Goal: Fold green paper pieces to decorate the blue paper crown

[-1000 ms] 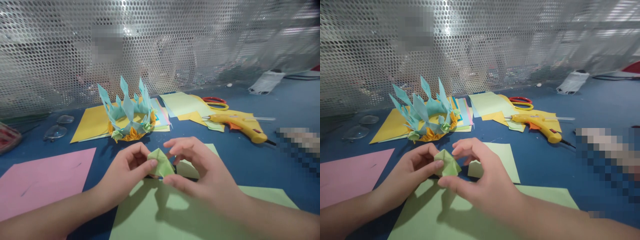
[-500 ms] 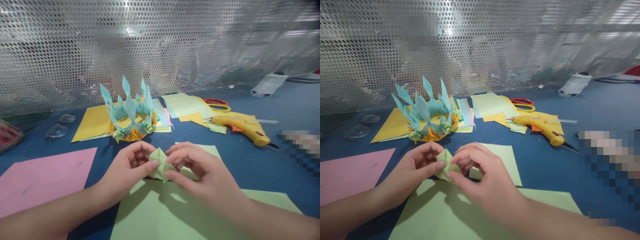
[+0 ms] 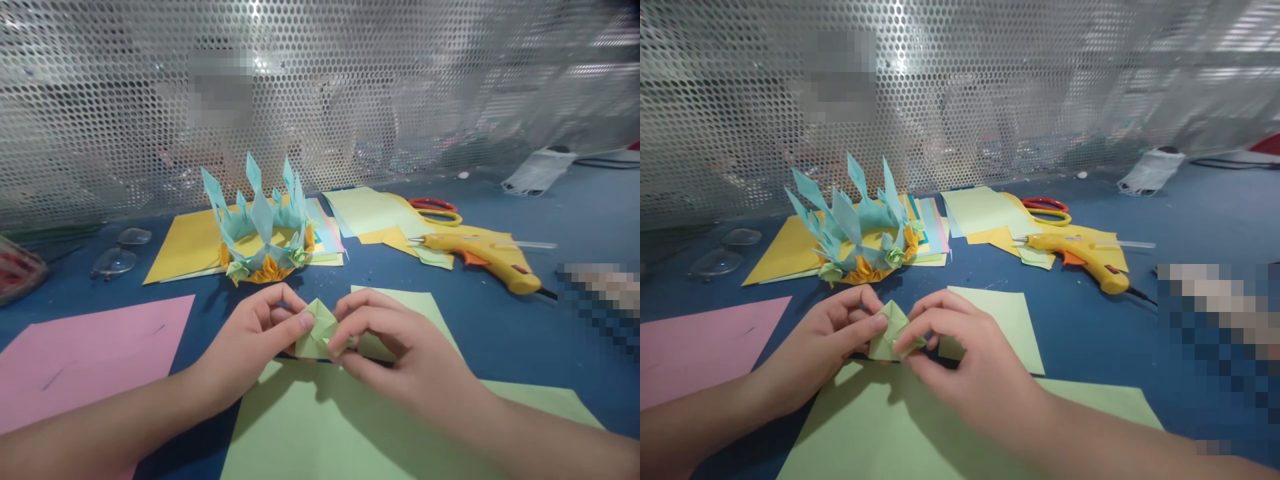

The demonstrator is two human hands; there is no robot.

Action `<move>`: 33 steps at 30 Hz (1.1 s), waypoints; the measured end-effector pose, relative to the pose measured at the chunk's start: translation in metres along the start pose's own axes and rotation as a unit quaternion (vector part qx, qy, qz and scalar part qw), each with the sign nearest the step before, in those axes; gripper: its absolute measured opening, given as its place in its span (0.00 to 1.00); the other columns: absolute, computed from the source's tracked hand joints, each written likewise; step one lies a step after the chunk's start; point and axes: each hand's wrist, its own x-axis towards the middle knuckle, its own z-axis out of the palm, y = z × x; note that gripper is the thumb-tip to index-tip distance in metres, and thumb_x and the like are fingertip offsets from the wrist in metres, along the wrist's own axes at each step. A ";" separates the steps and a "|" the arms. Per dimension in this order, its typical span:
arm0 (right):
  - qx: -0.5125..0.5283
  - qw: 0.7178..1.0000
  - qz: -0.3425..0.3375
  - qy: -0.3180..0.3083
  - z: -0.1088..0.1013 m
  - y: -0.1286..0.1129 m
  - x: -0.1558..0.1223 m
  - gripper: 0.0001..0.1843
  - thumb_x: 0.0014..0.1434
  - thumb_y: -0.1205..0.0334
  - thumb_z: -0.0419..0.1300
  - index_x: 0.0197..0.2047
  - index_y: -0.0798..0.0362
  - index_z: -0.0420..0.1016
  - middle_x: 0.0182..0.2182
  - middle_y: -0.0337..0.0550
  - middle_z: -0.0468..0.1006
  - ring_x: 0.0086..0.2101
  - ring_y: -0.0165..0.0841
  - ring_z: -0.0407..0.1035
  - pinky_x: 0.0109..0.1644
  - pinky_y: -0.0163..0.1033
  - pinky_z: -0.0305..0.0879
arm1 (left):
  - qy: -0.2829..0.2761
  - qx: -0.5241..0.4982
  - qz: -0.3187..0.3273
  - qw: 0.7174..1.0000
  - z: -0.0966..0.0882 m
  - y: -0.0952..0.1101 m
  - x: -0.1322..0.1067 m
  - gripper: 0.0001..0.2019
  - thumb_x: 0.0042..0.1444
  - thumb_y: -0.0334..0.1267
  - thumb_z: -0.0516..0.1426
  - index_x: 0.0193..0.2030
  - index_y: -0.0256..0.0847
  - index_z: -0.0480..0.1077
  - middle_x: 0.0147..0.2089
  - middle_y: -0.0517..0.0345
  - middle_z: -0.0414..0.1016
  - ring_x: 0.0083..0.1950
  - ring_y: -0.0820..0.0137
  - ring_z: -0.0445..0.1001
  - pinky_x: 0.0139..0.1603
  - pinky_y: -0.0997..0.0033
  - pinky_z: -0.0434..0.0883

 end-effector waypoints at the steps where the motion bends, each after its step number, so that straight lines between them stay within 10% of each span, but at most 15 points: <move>1: 0.010 1.000 0.008 -0.003 0.000 0.001 0.000 0.14 0.50 0.78 0.57 0.30 0.50 0.78 0.35 0.40 0.72 0.37 0.31 0.72 0.38 0.34 0.71 | 0.001 -0.003 -0.002 1.000 0.000 0.000 0.000 0.11 0.51 0.37 0.66 0.28 0.38 0.67 0.17 0.72 0.73 0.20 0.84 0.69 0.23 0.89 0.67; 9: 0.056 0.994 0.094 -0.022 0.000 0.006 -0.001 0.15 0.49 0.78 0.59 0.28 0.48 0.81 0.36 0.38 0.69 0.29 0.25 0.69 0.32 0.29 0.69 | 0.016 -0.015 -0.029 0.999 0.000 0.001 0.001 0.13 0.51 0.41 0.67 0.31 0.39 0.67 0.18 0.75 0.73 0.19 0.82 0.71 0.28 0.75 0.80; 21: 0.037 0.996 0.076 -0.040 -0.002 0.006 0.002 0.15 0.51 0.78 0.62 0.29 0.47 0.83 0.33 0.38 0.73 0.34 0.27 0.70 0.38 0.30 0.67 | -0.024 0.020 -0.049 0.998 0.000 0.007 0.001 0.17 0.41 0.24 0.69 0.36 0.38 0.71 0.23 0.68 0.78 0.24 0.78 0.76 0.28 0.81 0.77; 33: 0.103 0.976 0.184 -0.052 0.001 0.004 0.000 0.16 0.58 0.50 0.61 0.27 0.49 0.62 0.23 0.35 0.68 0.25 0.31 0.63 0.27 0.35 0.58 | -0.026 0.070 -0.009 0.997 -0.002 0.002 -0.001 0.12 0.48 0.30 0.67 0.38 0.38 0.71 0.28 0.65 0.78 0.27 0.80 0.74 0.29 0.85 0.71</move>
